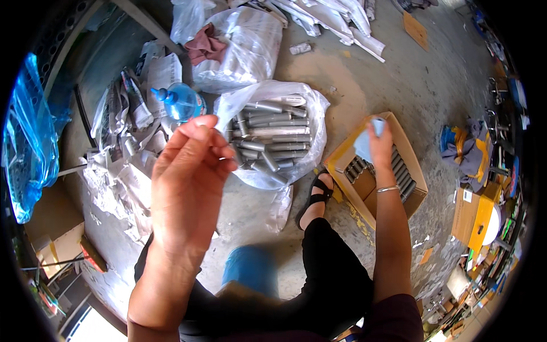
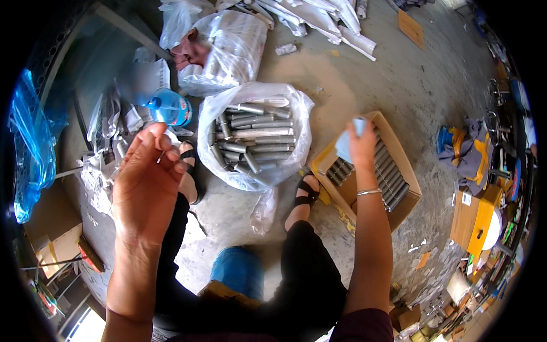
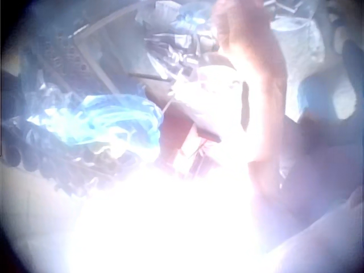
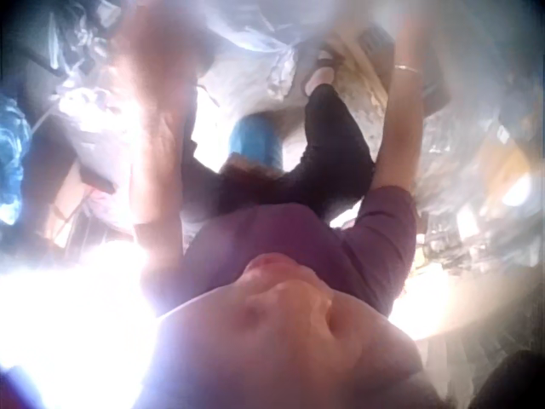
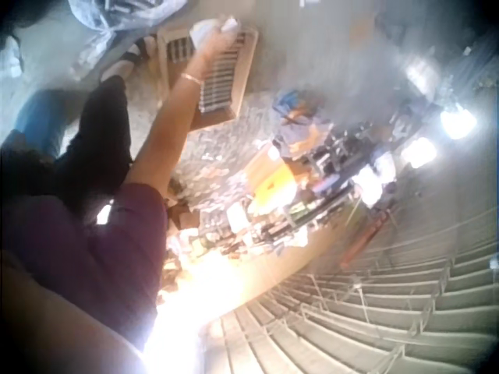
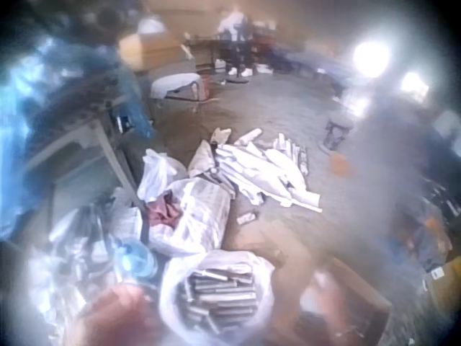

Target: The person sits and wipes cylindrical metal parts with a blue cloth, then places them into a cardboard box. The person repeatedly picks up parts from a plastic bag, wipes them, and arranges them in the box.

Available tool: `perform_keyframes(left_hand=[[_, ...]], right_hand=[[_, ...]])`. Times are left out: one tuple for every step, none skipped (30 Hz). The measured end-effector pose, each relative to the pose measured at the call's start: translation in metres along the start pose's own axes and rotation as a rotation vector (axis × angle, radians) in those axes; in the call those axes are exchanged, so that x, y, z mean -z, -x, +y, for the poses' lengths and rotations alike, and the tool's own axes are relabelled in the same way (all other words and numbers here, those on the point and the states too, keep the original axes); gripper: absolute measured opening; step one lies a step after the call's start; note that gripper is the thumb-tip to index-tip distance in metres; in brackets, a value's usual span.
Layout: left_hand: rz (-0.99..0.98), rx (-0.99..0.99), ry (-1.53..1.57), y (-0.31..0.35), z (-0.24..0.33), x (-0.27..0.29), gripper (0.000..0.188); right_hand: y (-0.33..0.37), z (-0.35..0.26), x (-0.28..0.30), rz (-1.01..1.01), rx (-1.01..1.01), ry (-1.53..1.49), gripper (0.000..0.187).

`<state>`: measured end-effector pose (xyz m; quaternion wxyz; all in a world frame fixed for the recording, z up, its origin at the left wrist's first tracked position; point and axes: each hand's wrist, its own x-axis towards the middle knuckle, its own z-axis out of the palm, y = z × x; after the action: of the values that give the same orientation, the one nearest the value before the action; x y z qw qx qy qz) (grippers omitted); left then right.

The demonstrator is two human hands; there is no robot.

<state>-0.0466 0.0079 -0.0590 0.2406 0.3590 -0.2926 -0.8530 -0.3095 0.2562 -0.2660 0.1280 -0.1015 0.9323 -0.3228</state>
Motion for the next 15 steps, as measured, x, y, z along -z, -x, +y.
perform_keyframes(left_hand=[[-0.016,0.003,0.018,0.000,0.000,-0.002,0.017],[-0.028,0.001,0.018,0.000,0.002,-0.004,0.017],[-0.032,-0.002,0.020,-0.002,0.003,-0.002,0.017],[-0.026,-0.007,0.027,-0.003,0.004,0.001,0.016],[-0.026,-0.011,0.033,-0.004,0.005,0.002,0.016],[-0.020,-0.019,0.038,-0.004,0.008,0.005,0.016],[-0.029,-0.019,0.035,-0.005,0.010,0.002,0.016],[-0.018,-0.022,0.036,-0.005,0.012,0.005,0.016],[-0.008,-0.025,0.037,-0.005,0.012,0.008,0.016],[-0.006,-0.021,0.050,-0.005,0.014,0.010,0.015],[0.015,-0.016,0.048,-0.004,0.016,0.010,0.015],[0.016,-0.003,0.055,-0.004,0.018,0.008,0.015],[0.025,0.010,0.065,-0.003,0.020,0.009,0.015],[-0.001,0.004,0.068,-0.004,0.022,0.012,0.015],[0.003,0.019,0.054,-0.003,0.024,0.013,0.015]], right_hand=[[0.001,-0.013,-0.014,-0.152,0.118,0.003,0.037],[0.000,-0.017,-0.037,-0.225,0.284,0.075,0.035],[0.005,-0.033,-0.059,-0.340,0.365,0.112,0.034],[0.007,-0.048,-0.083,-0.473,0.484,0.128,0.034],[0.007,-0.052,-0.109,-0.520,0.630,0.143,0.034],[0.009,-0.062,-0.131,-0.578,0.696,0.145,0.031],[0.004,-0.054,-0.156,-0.486,0.822,0.234,0.030],[0.005,-0.067,-0.172,-0.482,0.871,0.357,0.029],[0.006,-0.078,-0.184,-0.474,0.919,0.479,0.028],[0.004,-0.081,-0.196,-0.490,0.839,0.485,0.027],[0.003,-0.085,-0.208,-0.505,0.759,0.490,0.026],[0.002,-0.088,-0.218,-0.518,0.677,0.495,0.025],[0.001,-0.091,-0.223,-0.534,0.691,0.539,0.024],[-0.002,-0.093,-0.224,-0.548,0.703,0.583,0.023],[-0.003,-0.095,-0.226,-0.560,0.713,0.626,0.023]])
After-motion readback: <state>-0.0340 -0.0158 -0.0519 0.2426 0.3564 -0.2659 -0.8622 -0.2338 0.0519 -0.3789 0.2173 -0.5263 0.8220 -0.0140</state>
